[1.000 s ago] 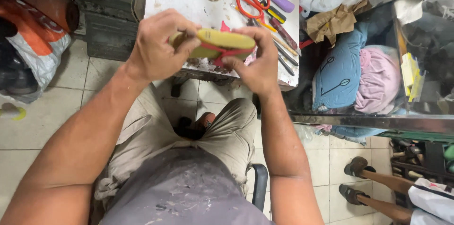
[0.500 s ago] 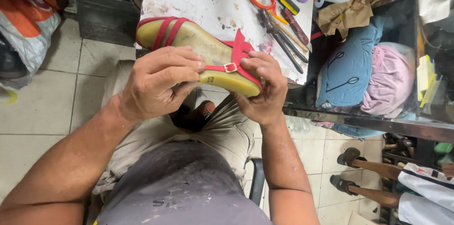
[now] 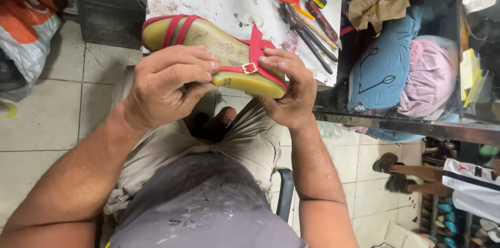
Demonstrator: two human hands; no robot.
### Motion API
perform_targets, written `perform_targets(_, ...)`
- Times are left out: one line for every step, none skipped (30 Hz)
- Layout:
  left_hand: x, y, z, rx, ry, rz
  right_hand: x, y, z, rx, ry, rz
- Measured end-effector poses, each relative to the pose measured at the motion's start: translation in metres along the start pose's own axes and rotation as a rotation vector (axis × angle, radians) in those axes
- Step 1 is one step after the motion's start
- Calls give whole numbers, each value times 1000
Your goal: Fitting and marking a shoe upper on a last at a repair bench
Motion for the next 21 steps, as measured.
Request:
perform_targets(-1, 0, 0, -3, -1, -3, -1, -1, -1, -2, 1, 4)
perform_targets(-1, -1, -1, -4, -6, -5, -1, -1, -1, 1, -1, 20)
perform_targets(-1, -2, -2, -5, -10, -8, 0, 0, 0, 4, -4, 36)
perform_targets(-1, -2, -1, -2, -8, -8, 1, -2, -1, 7, -6, 35)
perform_targets(-1, -2, -1, -5, 5, -4, 2, -4, 0, 3, -11, 48)
perform_targets(-1, -2, -1, -7, 17, -1, 3, -5, 0, 1, -16, 61)
perform_targets(-1, -3, -1, -3, 20, -2, 3, -5, 1, 4, -20, 60)
perform_targets(-1, -4, -1, -7, 26, -2, 2, -5, 1, 2, -15, 69)
perform_targets(-2, -5, -1, -11, 31, -3, 2, -4, 0, 0, -11, 78)
perform_targets(-3, -6, -1, -8, 35, -2, 2, -5, 1, 2, -15, 75)
perform_targets(-3, -6, -1, -4, 41, 3, 2, -5, 1, 3, -14, 78)
perform_targets(-3, -7, -1, 1, 47, 9, 3, -5, 2, 3, -13, 79)
perform_targets(-2, -7, 0, 5, 51, 12, 4, -6, 1, 5, -17, 74)
perform_targets(-1, -8, -1, -9, 55, 11, 4, -6, 2, 5, -18, 70)
perform_targets(-1, -8, -1, -23, 58, 11, 5, -6, 3, 5, -20, 66)
perform_targets(0, -8, -1, -12, 60, 11, 5, -6, 3, 15, -23, 62)
perform_targets(0, -9, -1, -3, 49, 2, 6, -5, 4, -1, -22, 77)
perform_targets(1, -10, 1, 4, 39, -6, 7, -5, 4, -19, -23, 92)
perform_targets(3, -11, 1, 12, 42, -5, 9, -5, 5, -12, -26, 87)
perform_targets(5, -12, 3, 24, 45, -8, 11, -4, 6, -18, -28, 98)
perform_targets(7, -13, 4, 35, 49, -10, 14, -3, 5, -24, -29, 108)
Point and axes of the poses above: each hand's wrist, its own x-axis towards the middle knuckle, its own z-axis out of the palm, y = z × x, the point moved 3 cm from there along x, towards the middle knuckle, and after that the axes turned 4 degrees about z, right-handed, at the moved point
